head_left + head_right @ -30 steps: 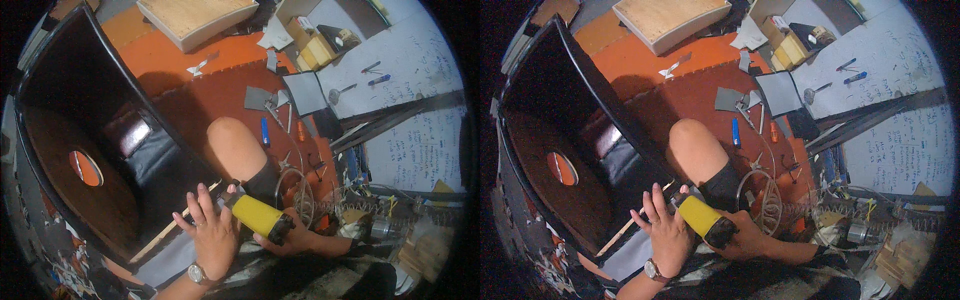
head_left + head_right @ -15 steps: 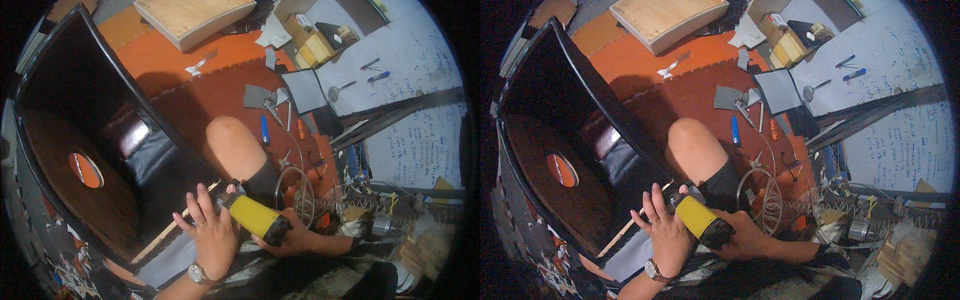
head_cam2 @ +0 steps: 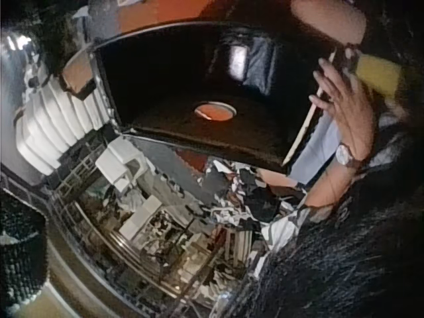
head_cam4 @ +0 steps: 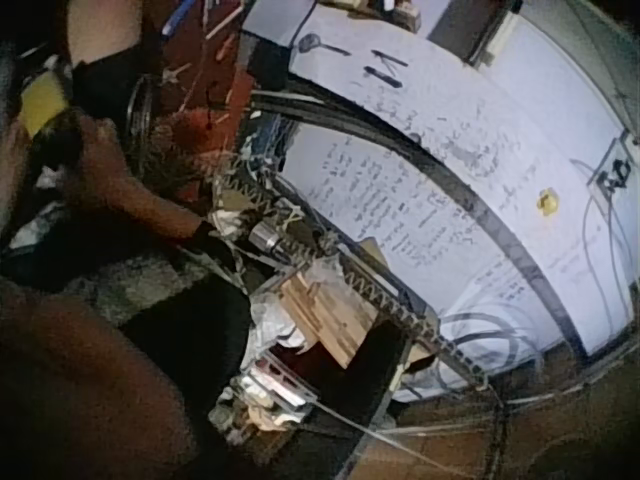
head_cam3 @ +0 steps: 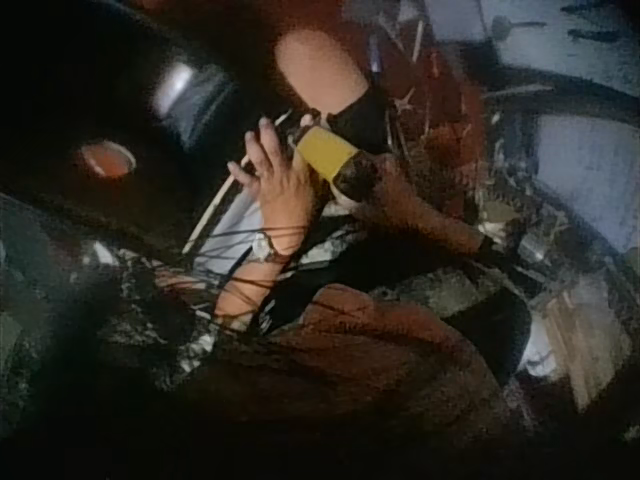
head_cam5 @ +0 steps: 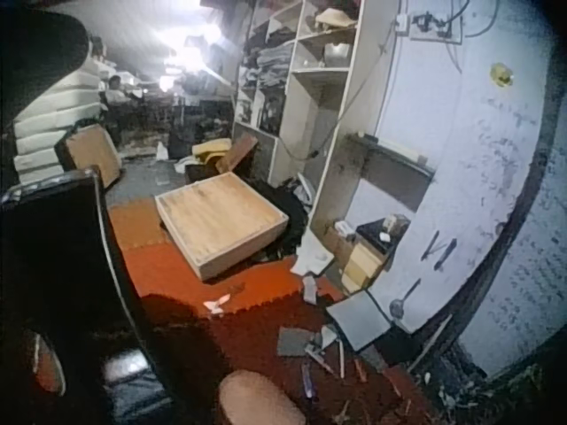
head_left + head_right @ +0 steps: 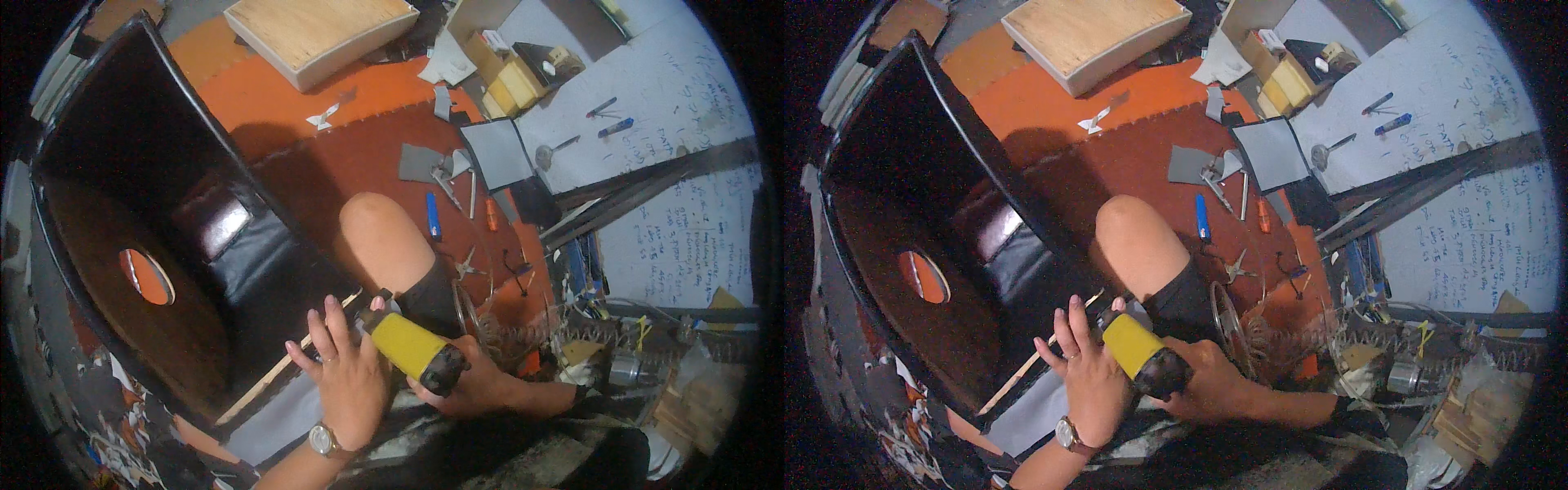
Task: The person is reupholstering a rectangular wooden box. They cut a black vinyl sheet to size, apply it to the box edges, and secure it using a staple gun. The person repeatedly trims excess material and adjusts the vinyl to ensure a tight fit.
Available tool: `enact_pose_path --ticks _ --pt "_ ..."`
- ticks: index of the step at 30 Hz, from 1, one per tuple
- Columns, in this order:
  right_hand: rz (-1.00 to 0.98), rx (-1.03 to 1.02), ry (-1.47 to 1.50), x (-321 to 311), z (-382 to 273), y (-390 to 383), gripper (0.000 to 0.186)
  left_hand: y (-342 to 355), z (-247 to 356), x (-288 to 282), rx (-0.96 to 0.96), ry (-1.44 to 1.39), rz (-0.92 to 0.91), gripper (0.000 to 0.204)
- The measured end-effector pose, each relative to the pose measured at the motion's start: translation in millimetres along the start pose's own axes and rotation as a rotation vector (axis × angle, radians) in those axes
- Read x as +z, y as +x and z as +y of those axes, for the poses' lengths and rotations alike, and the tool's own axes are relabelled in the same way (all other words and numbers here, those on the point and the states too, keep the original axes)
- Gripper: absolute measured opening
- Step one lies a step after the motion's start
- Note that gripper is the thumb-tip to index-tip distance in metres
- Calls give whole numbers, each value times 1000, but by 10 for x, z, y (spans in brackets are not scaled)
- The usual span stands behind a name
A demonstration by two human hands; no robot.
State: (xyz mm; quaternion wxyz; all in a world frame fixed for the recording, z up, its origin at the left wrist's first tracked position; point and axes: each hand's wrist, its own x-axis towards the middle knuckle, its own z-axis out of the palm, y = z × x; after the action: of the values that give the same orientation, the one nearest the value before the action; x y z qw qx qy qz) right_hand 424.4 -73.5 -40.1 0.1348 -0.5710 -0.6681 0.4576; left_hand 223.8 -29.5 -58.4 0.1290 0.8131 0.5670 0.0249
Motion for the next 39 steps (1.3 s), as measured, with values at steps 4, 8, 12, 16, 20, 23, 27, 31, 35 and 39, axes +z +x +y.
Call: enact_pose_path --ticks 4,8,12,16,20,23,27,31,35,39 --pt "82 118 489 -404 -349 139 54 40 -8 -139 17 -170 -32 72" --pt "263 175 527 -1009 -685 211 62 -96 -274 -435 116 -490 7 70" --pt "441 -42 367 -1308 -740 117 58 -771 -946 -843 -392 -898 583 24" --pt "188 -111 699 -1235 -1214 33 53 -1565 -1720 -594 -914 -1090 891 25" --pt "-169 -171 209 -852 -1687 409 53 -1895 -1719 -272 -965 -1356 656 30" --pt "-429 -603 -547 -784 -2143 701 71 -1752 -1634 -79 -848 -1160 702 32" --pt "-439 -622 -1292 -552 -2914 674 72 -1642 -1629 -104 -902 -1197 739 37" --pt "-363 -851 -1502 -456 -3143 906 54 -1618 -1714 -71 -894 -1175 727 37" --pt "-430 -1042 -1529 -312 -3324 1154 47 -1612 -1775 -12 -854 -1285 704 36" --pt "-633 -1138 -1505 -122 -3342 1402 46 -1565 -1794 -58 -782 -1395 789 35"
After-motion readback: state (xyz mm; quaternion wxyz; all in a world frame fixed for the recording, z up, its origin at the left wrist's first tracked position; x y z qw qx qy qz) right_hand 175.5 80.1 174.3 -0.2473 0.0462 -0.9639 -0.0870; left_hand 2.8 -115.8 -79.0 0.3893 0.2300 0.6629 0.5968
